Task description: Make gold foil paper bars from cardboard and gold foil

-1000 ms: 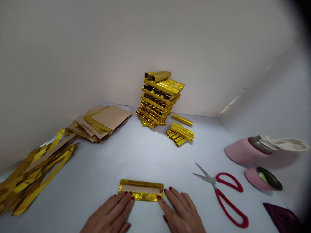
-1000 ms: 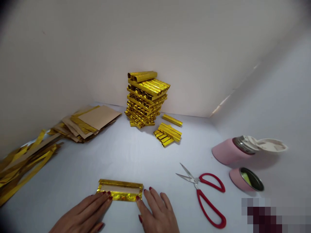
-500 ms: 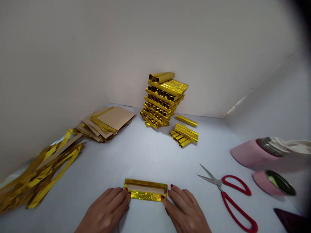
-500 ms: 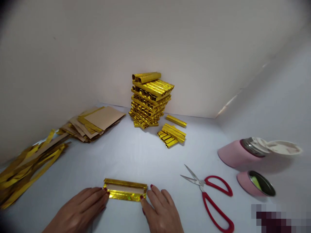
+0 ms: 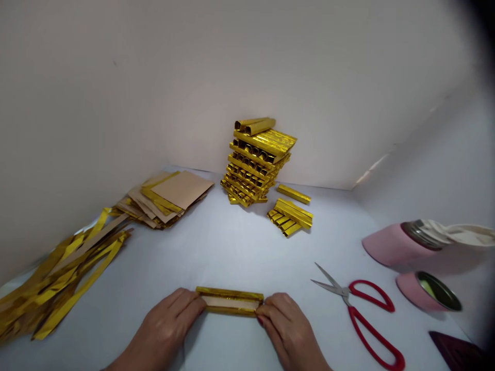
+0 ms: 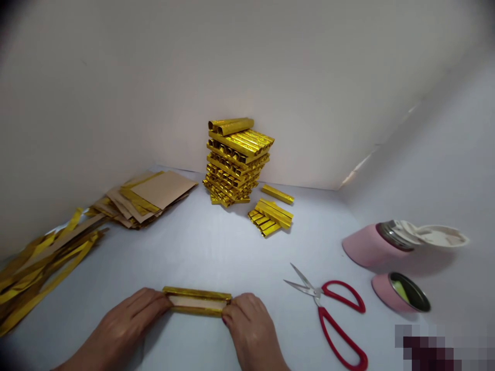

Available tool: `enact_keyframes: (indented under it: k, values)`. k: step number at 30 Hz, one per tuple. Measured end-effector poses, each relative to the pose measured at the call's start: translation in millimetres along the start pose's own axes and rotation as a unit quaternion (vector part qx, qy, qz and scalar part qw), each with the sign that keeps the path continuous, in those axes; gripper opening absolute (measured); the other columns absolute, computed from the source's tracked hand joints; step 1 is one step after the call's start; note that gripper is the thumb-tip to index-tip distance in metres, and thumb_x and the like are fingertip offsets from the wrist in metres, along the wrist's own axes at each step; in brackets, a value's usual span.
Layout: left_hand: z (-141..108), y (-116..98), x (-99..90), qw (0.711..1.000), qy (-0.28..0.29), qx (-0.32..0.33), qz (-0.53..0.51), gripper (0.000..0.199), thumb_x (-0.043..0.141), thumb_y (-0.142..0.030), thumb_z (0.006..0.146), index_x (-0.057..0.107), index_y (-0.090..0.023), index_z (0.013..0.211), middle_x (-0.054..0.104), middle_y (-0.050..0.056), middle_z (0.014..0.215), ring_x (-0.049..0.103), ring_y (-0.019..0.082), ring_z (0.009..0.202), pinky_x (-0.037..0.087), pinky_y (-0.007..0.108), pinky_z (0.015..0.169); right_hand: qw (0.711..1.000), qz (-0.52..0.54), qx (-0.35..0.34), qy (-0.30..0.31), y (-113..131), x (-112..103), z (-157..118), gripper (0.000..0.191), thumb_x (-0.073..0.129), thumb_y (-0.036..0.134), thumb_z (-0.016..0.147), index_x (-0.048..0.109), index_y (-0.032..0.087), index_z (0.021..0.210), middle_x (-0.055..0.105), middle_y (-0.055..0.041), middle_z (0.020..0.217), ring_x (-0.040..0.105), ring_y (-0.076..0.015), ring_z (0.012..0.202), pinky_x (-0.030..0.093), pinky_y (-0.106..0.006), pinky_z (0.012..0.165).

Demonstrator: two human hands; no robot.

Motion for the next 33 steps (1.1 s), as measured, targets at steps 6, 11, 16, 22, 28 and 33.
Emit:
enact_keyframes:
  k: [6,11,16,22,28,33]
  values:
    - [3.8,3.0,4.8,0.999,-0.047,-0.026,-0.007,0.035,0.03,-0.003,0.091,0.058,-0.016,0.108,0.064,0.007,0.091,0.062,0.018,0.079,0.055,0.031,0.072,0.999,-0.023,0.025,0.006,-1.3,2.6,4.4,0.029,0.037,0.018,0.097,0.061,0.019,0.08,0.06,-0.0037,0.073,0.054,-0.0177,0.067,0.047,-0.03,0.06]
    - [6.5,-0.2,-2.3,1.0,-0.014,0.002,0.009,0.032,0.03,-0.019,0.1,0.062,-0.017,0.102,0.066,0.007,0.091,0.063,0.018,0.078,0.056,0.029,0.068,0.999,-0.02,0.036,0.01,-4.7,1.7,5.6,0.03,0.037,0.023,0.098,0.06,0.02,0.078,0.06,-0.0032,0.072,0.054,-0.0172,0.066,0.046,-0.03,0.061]
    - [1.4,-1.3,-5.0,0.996,-0.04,0.044,0.067,0.037,0.027,-0.016,0.101,0.063,-0.019,0.106,0.069,0.005,0.098,0.065,0.016,0.088,0.053,0.026,0.082,0.997,-0.073,-0.036,-0.007,-0.5,0.4,5.7,0.023,0.045,0.025,0.096,0.064,0.018,0.085,0.064,-0.0047,0.077,0.057,-0.0166,0.068,0.046,-0.03,0.064]
    - [-6.9,0.4,4.0,0.989,-0.059,0.071,0.116,0.041,0.024,-0.01,0.1,0.063,-0.017,0.107,0.071,0.004,0.1,0.065,0.016,0.09,0.051,0.026,0.086,0.966,-0.172,-0.188,-0.048,19.7,12.0,11.6,0.031,0.037,0.003,0.092,0.068,0.008,0.093,0.068,-0.0094,0.076,0.059,-0.0191,0.071,0.044,-0.035,0.069]
    - [-1.1,-4.3,1.9,0.986,-0.076,0.068,0.129,0.042,0.023,-0.011,0.101,0.065,-0.016,0.101,0.071,0.005,0.094,0.065,0.016,0.085,0.053,0.028,0.08,0.969,-0.136,-0.203,-0.033,27.8,26.8,20.2,0.033,0.036,0.001,0.09,0.067,0.007,0.083,0.064,-0.0075,0.067,0.056,-0.0175,0.064,0.044,-0.034,0.064]
    - [15.9,-16.9,-5.4,0.978,-0.109,0.104,0.142,0.041,0.024,-0.015,0.103,0.065,-0.014,0.1,0.071,0.006,0.092,0.065,0.018,0.083,0.052,0.028,0.074,0.969,-0.131,-0.206,-0.024,29.0,28.3,19.7,0.034,0.034,0.001,0.09,0.067,0.007,0.082,0.063,-0.0072,0.066,0.055,-0.0176,0.063,0.043,-0.034,0.063]
Point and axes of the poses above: each hand's wrist, its own z-axis towards the middle knuckle, its own x-axis out of the palm, y = z × x, the point moved 3 cm from there along z, towards the middle knuckle
